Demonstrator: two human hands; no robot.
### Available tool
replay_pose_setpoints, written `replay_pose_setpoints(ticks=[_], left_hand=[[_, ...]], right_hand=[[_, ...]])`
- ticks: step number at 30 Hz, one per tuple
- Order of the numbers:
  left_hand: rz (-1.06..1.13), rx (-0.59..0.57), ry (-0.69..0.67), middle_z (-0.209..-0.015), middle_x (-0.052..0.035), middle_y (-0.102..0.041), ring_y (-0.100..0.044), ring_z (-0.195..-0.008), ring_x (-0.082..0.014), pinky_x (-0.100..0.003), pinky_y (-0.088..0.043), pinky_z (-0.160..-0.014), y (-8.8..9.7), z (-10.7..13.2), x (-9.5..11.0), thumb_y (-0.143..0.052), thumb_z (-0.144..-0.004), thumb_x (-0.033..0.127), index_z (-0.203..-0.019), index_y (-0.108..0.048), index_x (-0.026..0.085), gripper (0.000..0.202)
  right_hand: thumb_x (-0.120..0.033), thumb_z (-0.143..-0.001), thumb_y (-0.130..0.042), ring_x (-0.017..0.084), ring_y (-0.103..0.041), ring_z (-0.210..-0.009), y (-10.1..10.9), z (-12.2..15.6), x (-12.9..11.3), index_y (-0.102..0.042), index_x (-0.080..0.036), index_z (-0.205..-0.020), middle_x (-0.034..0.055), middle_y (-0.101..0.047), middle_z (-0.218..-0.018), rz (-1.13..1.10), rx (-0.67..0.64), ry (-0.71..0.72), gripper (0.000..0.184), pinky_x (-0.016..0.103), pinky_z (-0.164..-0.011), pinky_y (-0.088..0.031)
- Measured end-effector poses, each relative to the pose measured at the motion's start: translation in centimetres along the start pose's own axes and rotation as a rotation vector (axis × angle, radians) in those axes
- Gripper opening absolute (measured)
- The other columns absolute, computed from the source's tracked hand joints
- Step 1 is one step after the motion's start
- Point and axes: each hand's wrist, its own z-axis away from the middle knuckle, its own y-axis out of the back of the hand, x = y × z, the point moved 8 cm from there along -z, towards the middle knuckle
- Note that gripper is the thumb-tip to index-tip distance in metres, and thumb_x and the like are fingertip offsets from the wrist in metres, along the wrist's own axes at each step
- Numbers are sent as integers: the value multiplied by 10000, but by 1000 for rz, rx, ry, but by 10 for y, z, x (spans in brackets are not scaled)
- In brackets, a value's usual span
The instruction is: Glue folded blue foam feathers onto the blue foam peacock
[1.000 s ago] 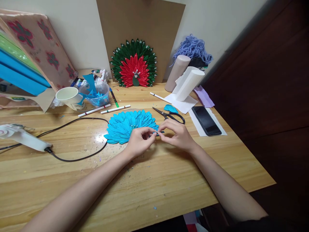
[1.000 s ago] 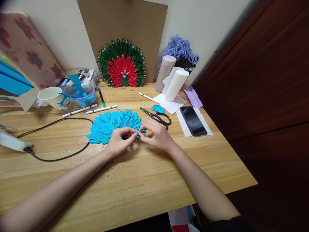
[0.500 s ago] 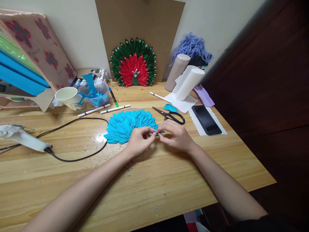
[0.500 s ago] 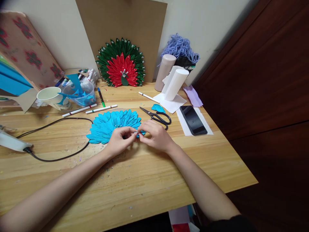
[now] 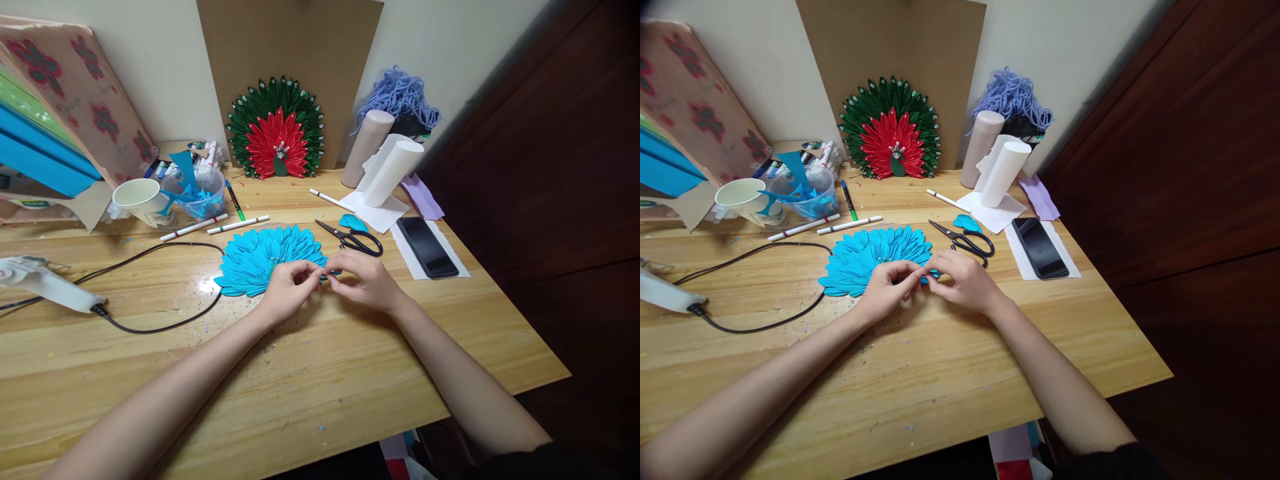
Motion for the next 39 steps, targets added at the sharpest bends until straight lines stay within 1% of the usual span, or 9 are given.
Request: replay_pose_setpoints(ticks=[2,4,8,11,13,22,28,33,39], left_hand=[[-18,24,-18,-579,-6,-575,-432,-444,-65,-176,-345,-421,1,0,0,-538,-811,376,-793,-657,105,297],[-82,85,-64,-586,-13,-593,-443,-458,-71,-178,-345,-425,6,1,3,-534,-816,363,-802,-664,110,284],[-299,199,-220,-646,-31,-648,-487,-512,-88,-192,-371,-482,10,6,14,-520,-836,297,-830,-683,135,229],[-428,212,-327,-723,-39,-680,-542,-582,-103,-205,-395,-548,6,11,22,-503,-854,252,-889,-690,161,211],[-478,206,-365,-756,-43,-689,-567,-615,-110,-210,-401,-570,4,13,24,-493,-865,244,-921,-687,168,216],[-530,210,-387,-820,-55,-708,-610,-671,-124,-216,-422,-600,3,14,25,-479,-876,251,-932,-683,178,224],[-550,224,-397,-759,-40,-695,-583,-625,-110,-207,-402,-569,2,15,27,-487,-868,245,-890,-678,170,207],[-535,274,-391,-728,-29,-683,-553,-577,-95,-199,-387,-548,7,16,26,-503,-859,250,-857,-672,163,190],[-523,278,-369,-724,-21,-671,-540,-573,-90,-194,-381,-553,9,15,23,-498,-867,260,-861,-667,166,194]], right_hand=[[-146,-787,-553,158,-577,-735,2,0,2,-601,-208,-870,33,-632,-806,-30,24,-46,114,306,-690,-489],[-167,-776,-574,144,-568,-692,5,0,7,-601,-208,-862,25,-620,-796,-57,58,-118,99,294,-663,-490],[-206,-766,-601,131,-568,-664,4,2,18,-592,-198,-837,25,-613,-806,-114,93,-266,72,274,-628,-498],[-219,-777,-599,134,-576,-685,1,3,23,-578,-188,-809,24,-608,-783,-171,92,-323,49,265,-633,-506],[-211,-777,-595,133,-578,-697,-1,3,23,-568,-185,-798,20,-600,-774,-202,84,-332,43,260,-639,-508],[-157,-734,-603,131,-560,-672,2,2,19,-570,-183,-760,9,-595,-730,-130,98,-304,50,265,-632,-481],[-215,-735,-622,126,-573,-659,-4,5,31,-577,-172,-747,14,-605,-725,-299,78,-427,64,253,-619,-500],[-230,-710,-645,121,-568,-627,-4,8,42,-580,-160,-728,13,-599,-696,-398,70,-513,97,258,-615,-501],[-251,-701,-661,119,-566,-616,1,8,47,-588,-157,-727,14,-604,-693,-421,54,-536,122,251,-597,-491]])
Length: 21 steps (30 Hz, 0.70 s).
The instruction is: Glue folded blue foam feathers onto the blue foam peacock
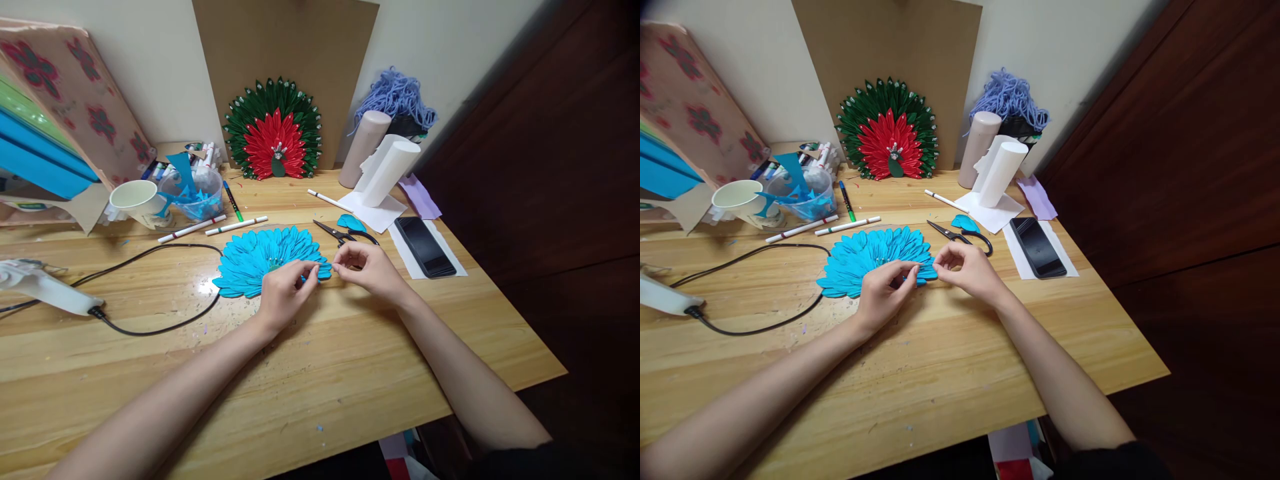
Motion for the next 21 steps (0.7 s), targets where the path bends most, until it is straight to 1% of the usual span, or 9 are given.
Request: replay_pose_setpoints(ticks=[4,7,11,13,15,21], left_hand=[[-8,23,3,-705,-17,-662,-528,-560,-86,-194,-373,-548,2,0,0,-504,-867,254,-853,-668,159,190],[-5,33,6,-691,-11,-659,-519,-545,-82,-194,-370,-541,2,0,-1,-510,-866,255,-845,-667,160,185],[0,19,-2,-705,-7,-666,-524,-551,-83,-195,-370,-538,1,0,-1,-509,-866,252,-836,-664,167,180],[-5,4,10,-710,-8,-669,-529,-557,-87,-199,-369,-536,0,0,-2,-508,-867,253,-834,-662,169,179],[-9,-14,24,-711,-10,-667,-536,-566,-93,-204,-368,-537,-2,-1,-2,-504,-870,257,-831,-657,169,181],[20,-83,54,-713,-8,-652,-579,-660,-116,-216,-405,-617,-6,-2,-3,-445,-909,280,-808,-618,174,227]], right_hand=[[-262,-714,-654,119,-561,-622,9,-1,-4,-582,-156,-718,14,-596,-691,25,19,8,128,249,-599,-487],[-270,-731,-648,119,-565,-639,13,-1,-7,-586,-158,-748,17,-597,-717,19,42,35,129,254,-626,-495],[-289,-747,-654,132,-577,-697,3,1,-13,-621,-170,-860,42,-629,-830,60,-17,124,167,274,-669,-501],[-278,-761,-645,133,-574,-689,-2,3,-17,-643,-179,-865,40,-636,-827,129,-27,182,144,280,-669,-493],[-261,-778,-628,130,-568,-669,-4,5,-20,-658,-183,-850,33,-639,-796,177,-11,216,110,278,-655,-481],[-269,-787,-624,129,-554,-643,-1,4,-19,-663,-183,-819,27,-642,-750,181,29,205,100,269,-613,-461]])
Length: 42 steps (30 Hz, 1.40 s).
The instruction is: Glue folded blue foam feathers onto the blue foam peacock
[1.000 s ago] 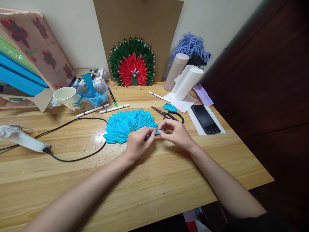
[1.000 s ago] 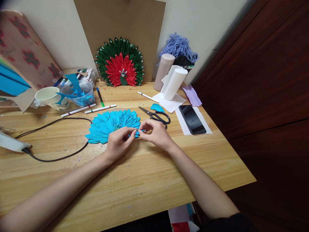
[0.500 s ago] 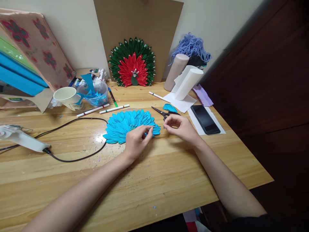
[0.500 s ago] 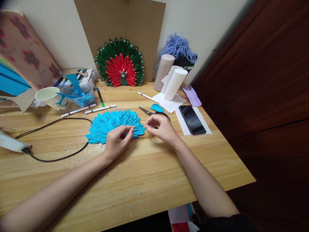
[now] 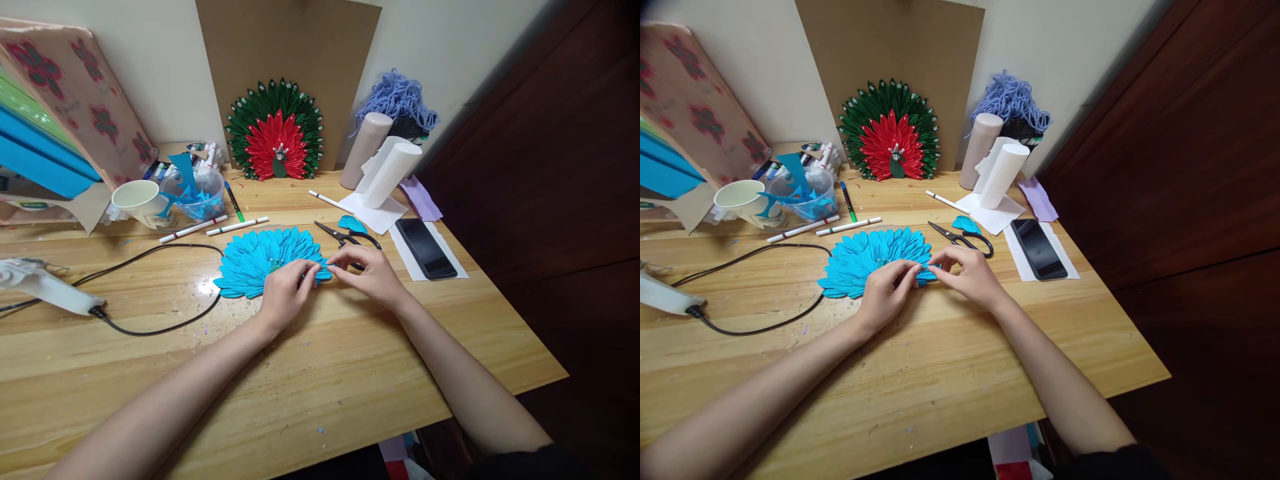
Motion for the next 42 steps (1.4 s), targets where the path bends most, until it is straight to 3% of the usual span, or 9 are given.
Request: replay_pose_setpoints(ticks=[7,15,25,35,42], left_hand=[[62,-7,69,-883,-13,-647,-575,-644,-99,-226,-436,-623,0,-1,-4,-543,-854,349,-1039,-542,184,247],[137,-3,28,-807,-6,-606,-535,-680,-103,-221,-431,-639,-1,-3,-2,-489,-878,259,-883,-542,176,98],[236,-46,100,-787,-3,-577,-510,-641,-100,-219,-416,-592,-4,-4,-8,-498,-859,280,-854,-519,175,107],[166,-78,103,-689,17,-552,-493,-599,-104,-223,-380,-559,-6,-4,-8,-501,-841,268,-823,-517,177,94],[132,-84,101,-687,12,-555,-502,-605,-112,-230,-388,-563,-6,-4,-8,-491,-849,282,-825,-515,182,106]], right_hand=[[-287,-781,-627,133,-575,-671,-2,0,13,-647,-175,-799,29,-649,-757,-100,18,-142,115,262,-633,-473],[-293,-791,-615,143,-607,-734,-18,2,15,-642,-173,-812,27,-651,-788,-194,-49,-193,126,271,-687,-490],[-317,-801,-605,152,-615,-752,-18,3,13,-644,-171,-795,36,-658,-797,-244,0,-215,151,268,-687,-495],[-407,-790,-603,138,-580,-685,-19,1,16,-632,-158,-748,25,-619,-724,-303,8,-244,254,262,-641,-478],[-350,-781,-620,151,-593,-737,-16,1,12,-632,-172,-782,36,-644,-795,-195,-37,-207,178,283,-679,-492]])
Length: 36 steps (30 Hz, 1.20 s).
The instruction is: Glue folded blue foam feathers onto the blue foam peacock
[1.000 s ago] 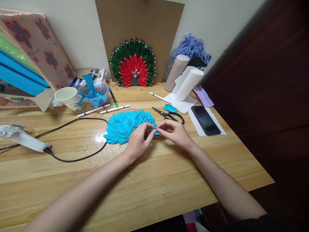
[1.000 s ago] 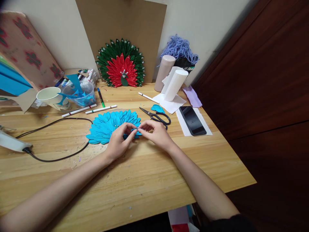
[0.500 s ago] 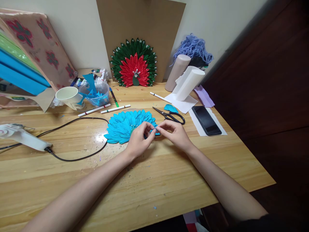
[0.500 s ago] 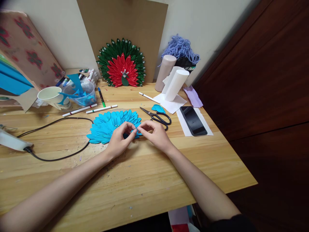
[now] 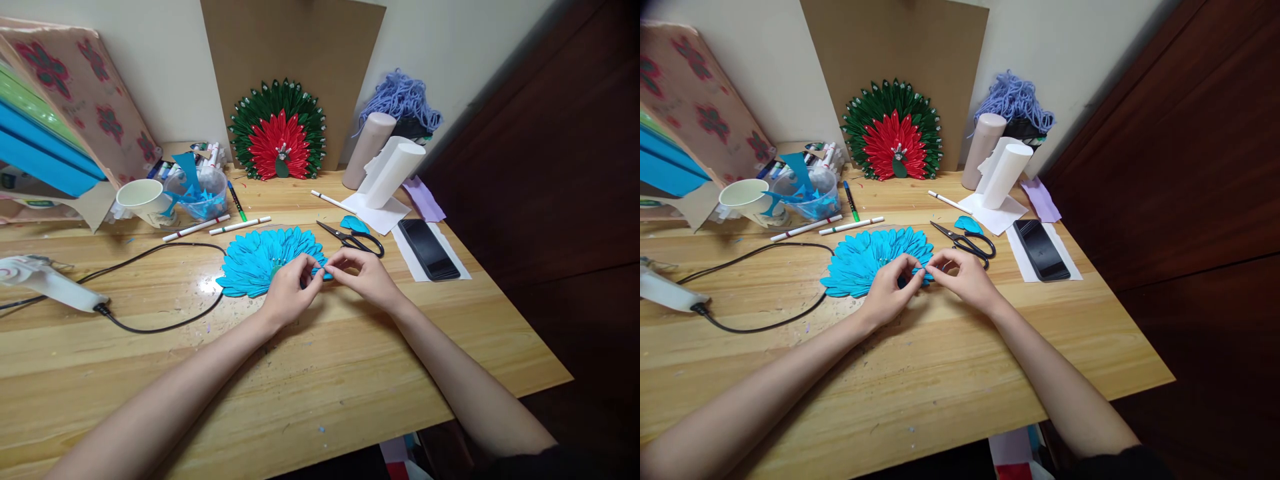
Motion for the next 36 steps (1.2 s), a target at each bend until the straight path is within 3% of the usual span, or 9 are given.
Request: replay_pose_setpoints(ticks=[7,23,27,31,36], left_hand=[[16,32,25,-676,12,-544,-500,-595,-108,-228,-393,-565,2,0,-2,-480,-866,316,-796,-500,178,156],[64,-2,-14,-703,5,-565,-518,-621,-112,-231,-410,-580,0,0,2,-472,-862,258,-790,-514,184,111],[56,3,-1,-698,6,-563,-512,-609,-111,-229,-407,-571,0,0,1,-467,-865,268,-802,-520,185,118],[53,0,3,-689,10,-560,-512,-602,-106,-225,-403,-568,0,0,1,-468,-866,271,-803,-519,184,120],[42,11,12,-692,6,-565,-513,-598,-109,-229,-407,-563,1,1,0,-465,-870,280,-800,-518,185,129]], right_hand=[[-303,-806,-590,136,-579,-719,-3,0,1,-605,-173,-778,21,-617,-771,17,-22,5,134,264,-658,-482],[-387,-775,-614,125,-554,-658,8,-3,8,-567,-175,-742,10,-587,-719,-79,97,-58,220,245,-618,-461],[-398,-799,-578,125,-552,-634,8,-4,13,-594,-167,-758,15,-606,-716,-3,85,-84,235,247,-589,-456],[-356,-849,-521,155,-597,-743,5,-4,19,-648,-177,-818,31,-661,-797,158,47,-68,221,280,-681,-462],[-350,-837,-552,177,-608,-819,10,-3,20,-641,-199,-964,56,-665,-928,216,109,-49,216,303,-709,-477]])
